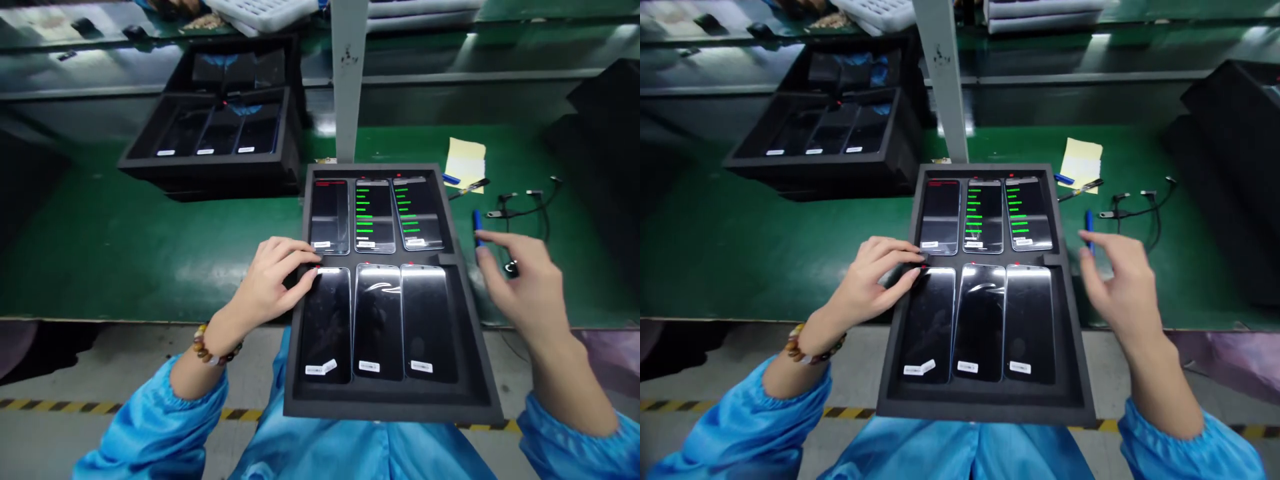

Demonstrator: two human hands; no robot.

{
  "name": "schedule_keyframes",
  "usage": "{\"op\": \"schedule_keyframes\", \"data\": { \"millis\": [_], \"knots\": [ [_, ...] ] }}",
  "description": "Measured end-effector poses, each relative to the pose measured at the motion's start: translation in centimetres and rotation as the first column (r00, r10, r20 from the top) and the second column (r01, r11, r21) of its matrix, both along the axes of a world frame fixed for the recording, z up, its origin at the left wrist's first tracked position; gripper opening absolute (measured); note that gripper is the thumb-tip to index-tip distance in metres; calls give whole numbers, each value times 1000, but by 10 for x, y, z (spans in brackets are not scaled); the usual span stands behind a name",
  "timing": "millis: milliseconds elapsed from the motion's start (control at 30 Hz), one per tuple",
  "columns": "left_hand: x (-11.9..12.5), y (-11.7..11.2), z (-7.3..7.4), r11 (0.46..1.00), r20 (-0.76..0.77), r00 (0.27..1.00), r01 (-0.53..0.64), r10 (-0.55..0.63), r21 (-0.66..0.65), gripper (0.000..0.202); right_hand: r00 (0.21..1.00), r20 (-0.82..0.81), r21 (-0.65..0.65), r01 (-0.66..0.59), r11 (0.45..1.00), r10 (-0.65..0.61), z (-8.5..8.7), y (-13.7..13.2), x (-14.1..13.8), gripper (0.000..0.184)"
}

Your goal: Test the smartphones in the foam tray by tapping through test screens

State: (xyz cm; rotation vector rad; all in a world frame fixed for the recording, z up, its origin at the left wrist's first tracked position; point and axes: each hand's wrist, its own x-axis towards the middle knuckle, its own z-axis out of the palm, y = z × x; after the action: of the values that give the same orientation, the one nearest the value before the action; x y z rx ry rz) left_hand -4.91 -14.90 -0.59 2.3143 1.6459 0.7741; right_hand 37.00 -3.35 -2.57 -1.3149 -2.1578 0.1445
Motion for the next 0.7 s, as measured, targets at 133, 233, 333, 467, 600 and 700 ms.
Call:
{"op": "schedule_keyframes", "data": {
  "millis": [133,233,333,467,600,700],
  "knots": [
    [-4,29,7,998,-99,993,-62,62,4,23,974,42,-104,-218,970,224,9,-5,-38,34],
    [-12,62,11,997,-134,988,-78,75,-12,31,983,53,-72,-169,983,173,4,12,-48,48],
    [-21,86,11,997,-117,990,-78,76,-12,35,997,15,-59,-79,995,80,-3,26,-50,56],
    [-22,95,3,995,3,997,-75,75,-66,48,997,-76,-141,-10,990,-1,-9,28,-53,57],
    [-7,106,-10,976,116,978,-155,173,-150,75,993,-114,-146,-30,989,14,-6,35,-66,55],
    [8,134,-13,971,76,971,-217,225,-104,70,992,-111,-134,-70,988,55,-1,59,-80,53]
  ]
}}
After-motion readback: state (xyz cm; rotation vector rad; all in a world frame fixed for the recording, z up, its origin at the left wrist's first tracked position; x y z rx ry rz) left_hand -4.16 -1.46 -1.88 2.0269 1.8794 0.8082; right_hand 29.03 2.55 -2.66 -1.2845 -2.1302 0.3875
